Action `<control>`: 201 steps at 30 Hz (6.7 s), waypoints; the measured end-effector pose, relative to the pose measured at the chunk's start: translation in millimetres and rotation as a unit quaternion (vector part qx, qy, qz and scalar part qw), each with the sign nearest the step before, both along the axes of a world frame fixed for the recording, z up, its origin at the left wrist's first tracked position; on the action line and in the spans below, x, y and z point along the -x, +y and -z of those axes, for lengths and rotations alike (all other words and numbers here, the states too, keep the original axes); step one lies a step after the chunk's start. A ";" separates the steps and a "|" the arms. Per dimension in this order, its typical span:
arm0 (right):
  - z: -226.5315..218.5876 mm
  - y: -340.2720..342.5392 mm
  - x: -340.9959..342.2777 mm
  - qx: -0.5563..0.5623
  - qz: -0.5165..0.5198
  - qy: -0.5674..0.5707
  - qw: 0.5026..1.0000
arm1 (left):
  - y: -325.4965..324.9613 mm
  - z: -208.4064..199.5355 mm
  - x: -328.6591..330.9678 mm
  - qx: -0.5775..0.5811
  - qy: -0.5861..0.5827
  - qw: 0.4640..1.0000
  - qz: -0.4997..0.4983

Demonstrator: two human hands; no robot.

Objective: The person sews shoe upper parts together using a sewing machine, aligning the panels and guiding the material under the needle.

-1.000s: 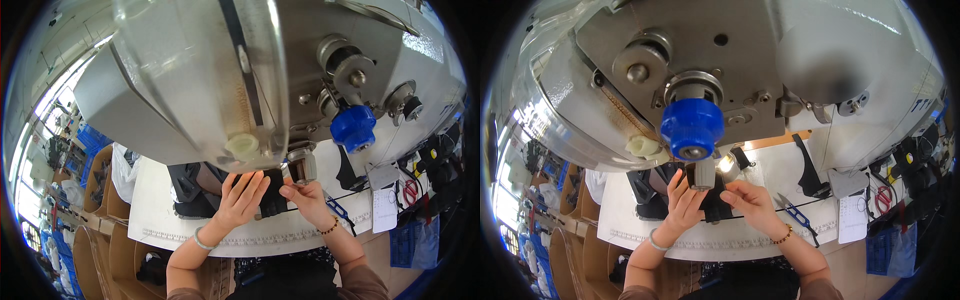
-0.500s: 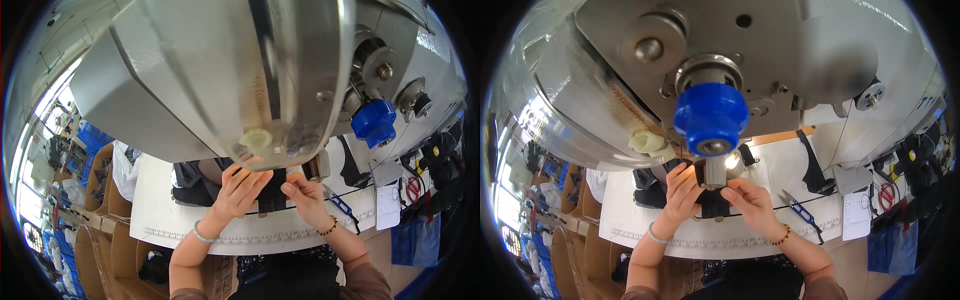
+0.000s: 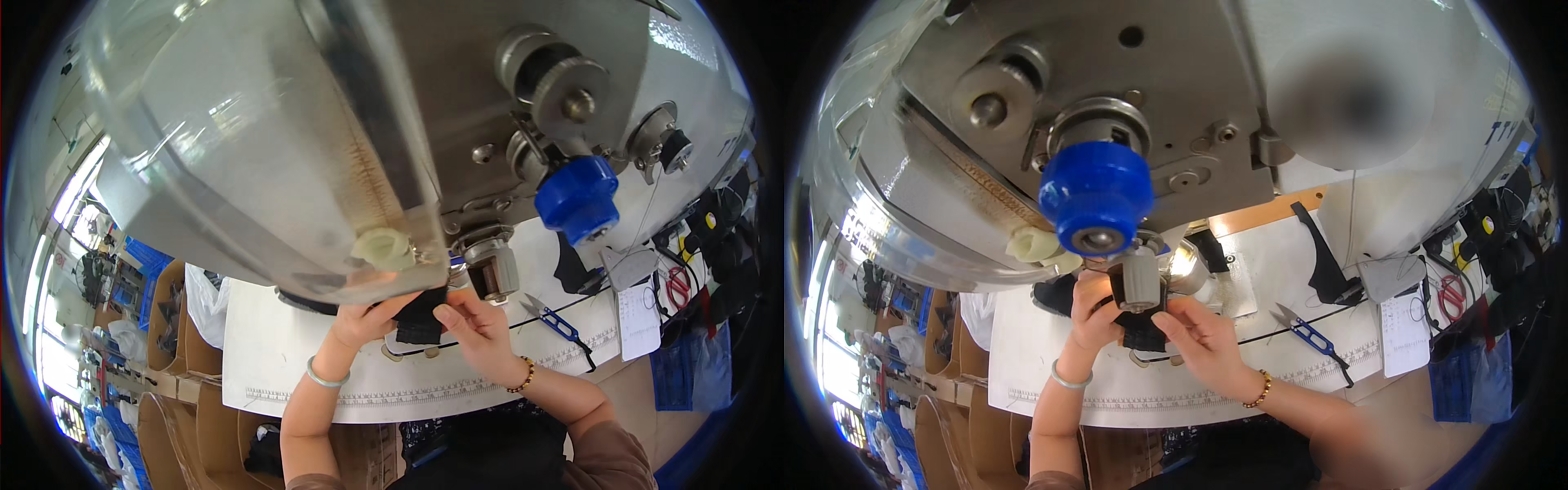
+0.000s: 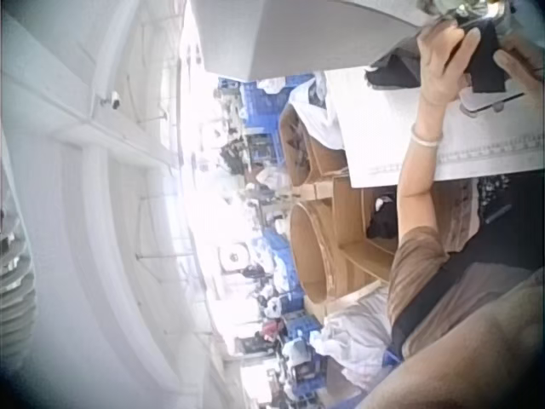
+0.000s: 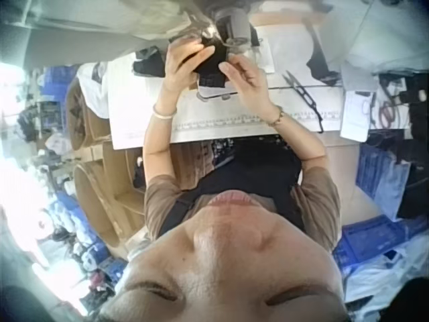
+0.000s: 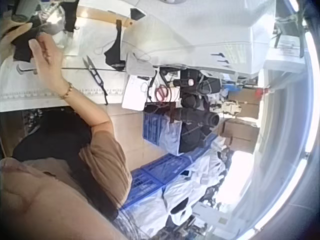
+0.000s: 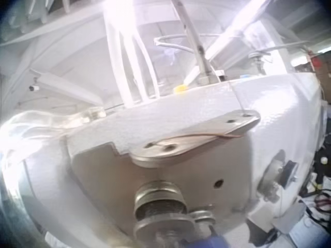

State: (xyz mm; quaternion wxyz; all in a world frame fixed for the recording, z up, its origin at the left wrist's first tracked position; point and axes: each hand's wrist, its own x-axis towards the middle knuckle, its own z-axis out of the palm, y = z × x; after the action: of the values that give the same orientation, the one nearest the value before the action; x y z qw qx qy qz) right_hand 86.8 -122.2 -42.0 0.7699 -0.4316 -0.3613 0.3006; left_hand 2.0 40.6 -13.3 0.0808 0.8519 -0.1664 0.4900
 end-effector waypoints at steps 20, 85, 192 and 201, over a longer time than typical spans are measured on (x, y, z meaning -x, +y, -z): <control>-32.5 -2.9 -65.7 0.065 0.090 -0.046 0.993 | -61.4 -0.1 5.9 -0.053 0.004 0.971 -0.232; -44.9 32.3 -68.1 -0.005 0.040 0.182 0.982 | 0.8 -2.3 4.9 0.024 -0.006 0.997 -0.077; -33.1 2.0 -11.7 0.055 -0.166 0.067 0.982 | -58.5 -49.1 30.3 -0.075 0.131 0.956 -0.250; -28.2 7.2 -5.1 0.076 -0.083 0.031 0.993 | -52.4 -46.1 26.3 -0.054 0.111 0.956 -0.265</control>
State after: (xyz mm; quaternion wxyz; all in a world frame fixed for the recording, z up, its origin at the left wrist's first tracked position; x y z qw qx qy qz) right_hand 92.0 -115.0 -13.8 0.7184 -0.4478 -0.3476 0.4031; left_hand -24.3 -11.8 32.8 -0.0806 0.9175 0.0493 0.3863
